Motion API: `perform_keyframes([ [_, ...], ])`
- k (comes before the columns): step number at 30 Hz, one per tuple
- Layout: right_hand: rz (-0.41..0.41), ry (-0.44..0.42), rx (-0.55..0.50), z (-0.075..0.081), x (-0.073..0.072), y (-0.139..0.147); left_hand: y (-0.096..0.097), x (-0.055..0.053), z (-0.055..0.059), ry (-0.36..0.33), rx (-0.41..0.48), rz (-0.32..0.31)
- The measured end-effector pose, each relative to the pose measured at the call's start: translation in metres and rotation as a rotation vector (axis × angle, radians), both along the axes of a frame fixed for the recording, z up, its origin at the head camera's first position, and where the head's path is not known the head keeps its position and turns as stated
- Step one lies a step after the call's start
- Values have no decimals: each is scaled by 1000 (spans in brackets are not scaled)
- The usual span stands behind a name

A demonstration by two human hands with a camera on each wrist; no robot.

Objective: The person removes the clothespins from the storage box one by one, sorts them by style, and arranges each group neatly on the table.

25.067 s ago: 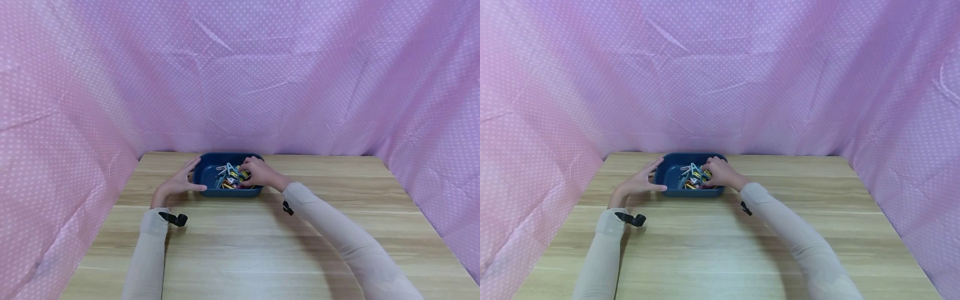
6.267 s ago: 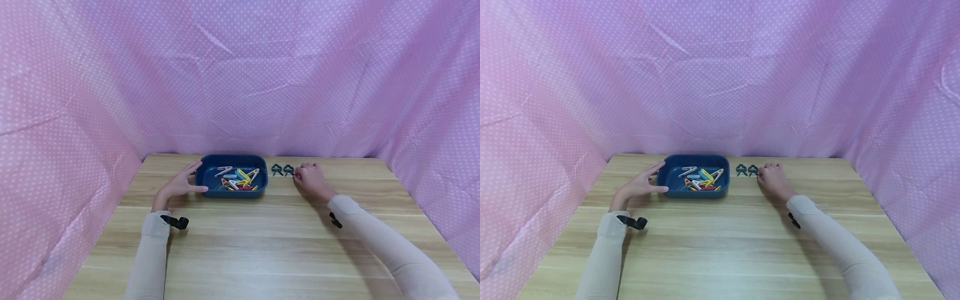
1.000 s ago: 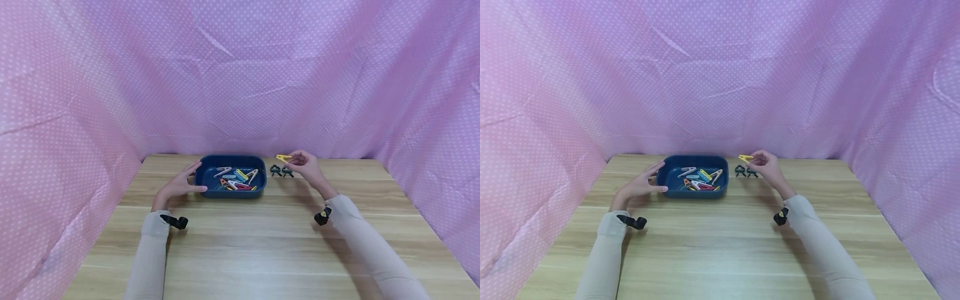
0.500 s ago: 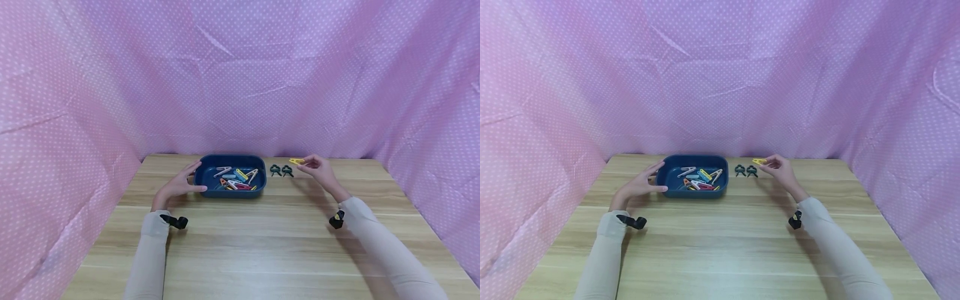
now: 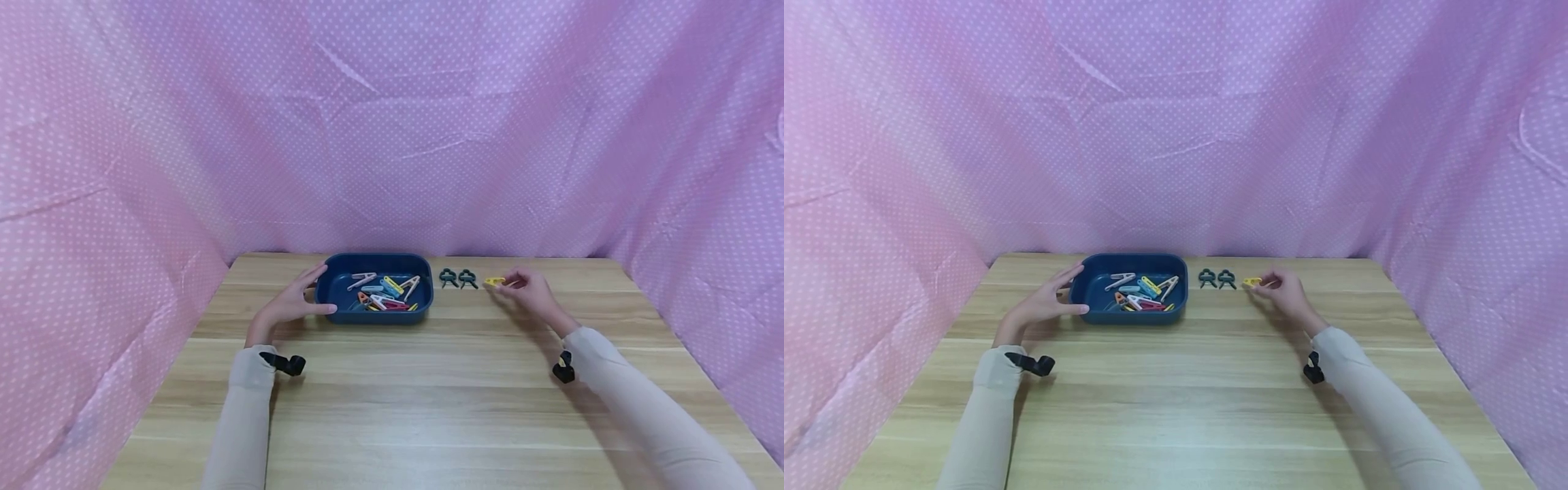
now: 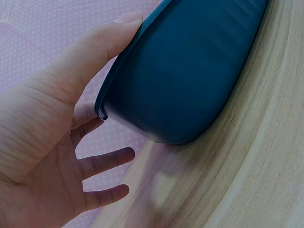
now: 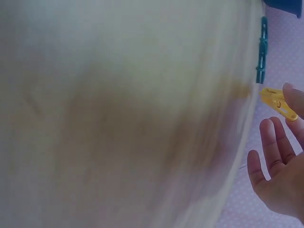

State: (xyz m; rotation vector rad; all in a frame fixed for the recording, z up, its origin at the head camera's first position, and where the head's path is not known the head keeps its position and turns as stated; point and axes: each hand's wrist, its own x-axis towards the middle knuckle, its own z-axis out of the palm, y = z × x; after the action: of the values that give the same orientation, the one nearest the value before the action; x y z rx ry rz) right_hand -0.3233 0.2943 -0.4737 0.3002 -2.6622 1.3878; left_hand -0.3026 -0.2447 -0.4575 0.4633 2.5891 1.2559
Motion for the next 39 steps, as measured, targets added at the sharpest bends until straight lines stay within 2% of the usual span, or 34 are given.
perform_keyframes([
  [5,12,10,21,-5,1,1,0,0,-1,-5,-2,10],
  [16,-19,-19,39,-2,6,-1,1,0,1,-1,-13,5],
  [27,32,-47,78,0,12,-3,0,-1,0,-21,-4,15],
  [33,56,-84,117,1,16,-4,1,-1,1,-19,-5,17],
  [39,104,-85,133,-1,21,-13,1,1,1,-9,-18,16],
])
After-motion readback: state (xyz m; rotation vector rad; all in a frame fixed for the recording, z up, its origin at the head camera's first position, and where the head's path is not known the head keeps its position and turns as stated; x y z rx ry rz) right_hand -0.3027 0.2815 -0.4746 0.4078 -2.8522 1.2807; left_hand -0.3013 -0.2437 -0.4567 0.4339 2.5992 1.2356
